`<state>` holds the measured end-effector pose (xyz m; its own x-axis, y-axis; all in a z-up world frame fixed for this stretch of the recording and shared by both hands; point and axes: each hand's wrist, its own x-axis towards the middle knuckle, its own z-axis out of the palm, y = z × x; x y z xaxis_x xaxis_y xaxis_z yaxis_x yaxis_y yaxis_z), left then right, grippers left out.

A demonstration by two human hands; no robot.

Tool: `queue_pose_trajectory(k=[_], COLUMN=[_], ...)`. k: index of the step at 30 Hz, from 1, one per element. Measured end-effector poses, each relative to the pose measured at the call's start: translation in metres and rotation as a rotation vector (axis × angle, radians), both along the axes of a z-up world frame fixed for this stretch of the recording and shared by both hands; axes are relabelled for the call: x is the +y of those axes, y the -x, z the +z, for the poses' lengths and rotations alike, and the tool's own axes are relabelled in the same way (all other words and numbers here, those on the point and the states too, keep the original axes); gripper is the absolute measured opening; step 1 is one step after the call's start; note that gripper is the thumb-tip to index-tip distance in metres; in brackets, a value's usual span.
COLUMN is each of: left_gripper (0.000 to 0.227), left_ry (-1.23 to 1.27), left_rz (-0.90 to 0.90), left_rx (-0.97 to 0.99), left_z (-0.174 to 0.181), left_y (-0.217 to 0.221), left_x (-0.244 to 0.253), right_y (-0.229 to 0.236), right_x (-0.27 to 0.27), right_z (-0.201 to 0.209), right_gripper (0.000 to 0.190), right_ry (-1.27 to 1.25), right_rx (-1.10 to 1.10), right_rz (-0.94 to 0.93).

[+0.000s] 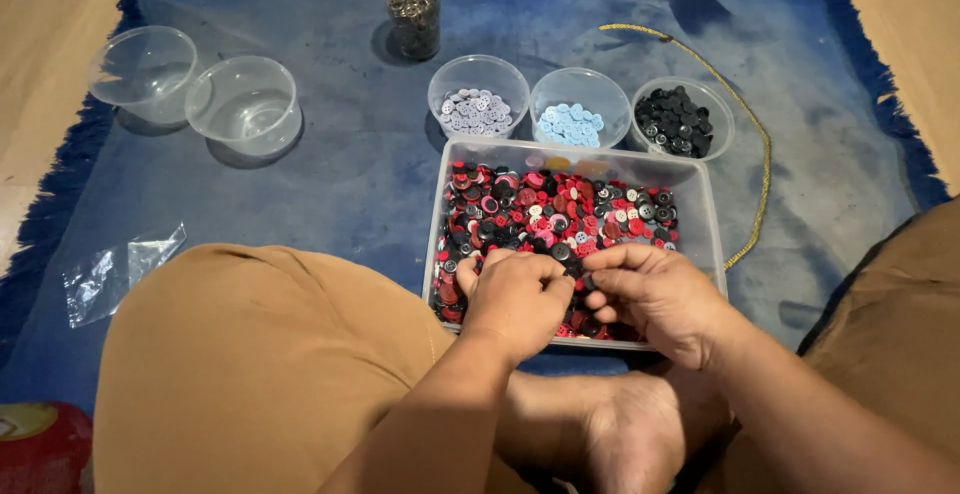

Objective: Sorting a variety of buttons from a large central container into smaller bowls based on color and type.

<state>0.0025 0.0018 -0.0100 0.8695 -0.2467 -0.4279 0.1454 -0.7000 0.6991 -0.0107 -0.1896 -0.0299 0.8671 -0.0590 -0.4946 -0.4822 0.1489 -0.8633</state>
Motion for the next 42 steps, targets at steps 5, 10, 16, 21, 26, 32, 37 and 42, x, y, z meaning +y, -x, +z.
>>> queue_pose_trajectory(k=[5,10,16,21,26,32,37,42], left_gripper=[0.026,0.028,0.027,0.020,0.023,0.033,0.036,0.037], left_ry=[-0.036,-0.139,-0.162,-0.040,-0.255,-0.192,-0.126,-0.124], left_rz=[-0.043,-0.120,-0.072,-0.019,0.061,0.290,0.337,0.384], left_rx=[-0.045,-0.083,-0.129,-0.500,-0.441,-0.572,-0.555,-0.281], left_z=[0.008,0.001,-0.002,-0.020,-0.029,-0.043,-0.049,-0.042], left_y=[0.006,0.004,0.004,0.014,-0.001,-0.007,-0.022,-0.031], left_x=[-0.002,-0.005,-0.006,-0.005,0.000,0.013,0.030,0.035], right_y=[0.003,-0.003,-0.047,-0.108,-0.072,-0.026,-0.029,-0.034], right_x=[0.003,0.000,-0.031,-0.076,-0.033,0.050,0.037,-0.008], right_z=[0.000,-0.008,0.026,0.052,0.042,0.006,0.004,0.005], right_gripper=[0.019,0.018,0.018,0.026,0.035,0.037,0.037,0.033], right_ry=[0.250,0.313,0.509,0.704,1.096,1.050,1.167,1.288], right_rx=[-0.147,-0.156,-0.012,-0.250,-0.408,-0.843,-0.709,-0.497], right_rz=[0.118,0.275,0.264,-0.012,0.292,0.936,1.207,1.077])
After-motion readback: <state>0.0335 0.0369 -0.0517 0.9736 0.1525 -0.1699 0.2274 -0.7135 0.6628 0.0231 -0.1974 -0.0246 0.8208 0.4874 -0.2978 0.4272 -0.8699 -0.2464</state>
